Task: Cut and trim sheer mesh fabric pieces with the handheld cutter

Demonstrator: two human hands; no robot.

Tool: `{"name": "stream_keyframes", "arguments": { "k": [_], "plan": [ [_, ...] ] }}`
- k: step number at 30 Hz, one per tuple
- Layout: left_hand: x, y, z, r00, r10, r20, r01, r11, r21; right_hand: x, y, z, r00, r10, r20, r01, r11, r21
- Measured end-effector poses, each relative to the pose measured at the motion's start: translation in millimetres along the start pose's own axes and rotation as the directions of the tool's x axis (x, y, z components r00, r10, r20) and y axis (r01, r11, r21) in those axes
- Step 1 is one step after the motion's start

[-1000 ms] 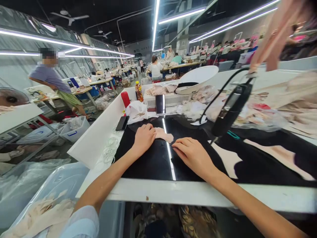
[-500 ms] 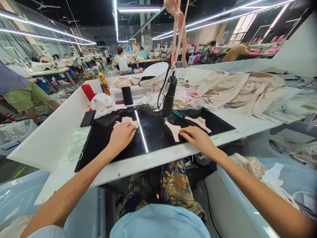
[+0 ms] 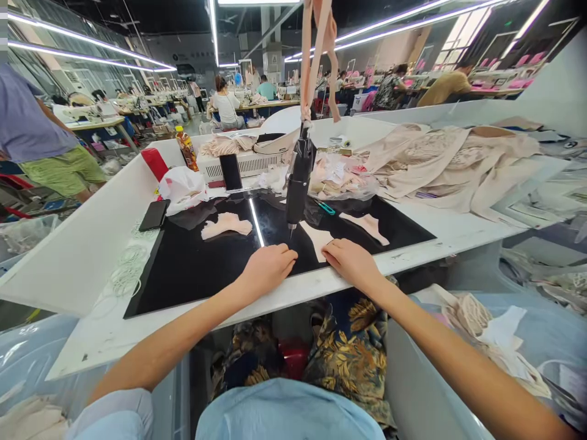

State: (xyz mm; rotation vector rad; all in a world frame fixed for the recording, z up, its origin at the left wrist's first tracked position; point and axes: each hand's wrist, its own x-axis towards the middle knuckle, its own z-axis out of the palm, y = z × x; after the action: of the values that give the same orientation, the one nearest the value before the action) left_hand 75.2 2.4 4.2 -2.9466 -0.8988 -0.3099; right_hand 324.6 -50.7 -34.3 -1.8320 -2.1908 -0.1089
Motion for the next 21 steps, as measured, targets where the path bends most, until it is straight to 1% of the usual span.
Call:
{"name": "stream_keyframes", "arguments": {
  "k": [5, 10, 15, 21],
  "plan": [
    [16.5, 13.9, 10.0, 0.999, 0.017, 0.033, -0.016, 0.999, -0.042, -0.9, 7.2, 3.7, 0.999, 0.024, -0.046, -0.018, 0.991, 0.135],
    [30.6, 22.0, 14.0, 0.997, 0.039, 0.062, -0.036, 0.998, -0.051, -0.6, 12.9, 6.0, 0.996, 0.061, -0.071, -0.035, 0.947, 0.318],
    [38.9, 24.1, 21.1, 0.996, 0.042, 0.077, -0.038, 0.998, -0.051, -1.0, 13.9, 7.4, 0.989, 0.120, -0.083, -0.070, 0.889, 0.452],
    [39.9, 21.5, 25.8, 0.996, 0.071, 0.056, -0.067, 0.995, -0.078, -0.5, 12.1, 2.6, 0.969, 0.234, -0.078, -0.148, 0.804, 0.576]
  ]
}}
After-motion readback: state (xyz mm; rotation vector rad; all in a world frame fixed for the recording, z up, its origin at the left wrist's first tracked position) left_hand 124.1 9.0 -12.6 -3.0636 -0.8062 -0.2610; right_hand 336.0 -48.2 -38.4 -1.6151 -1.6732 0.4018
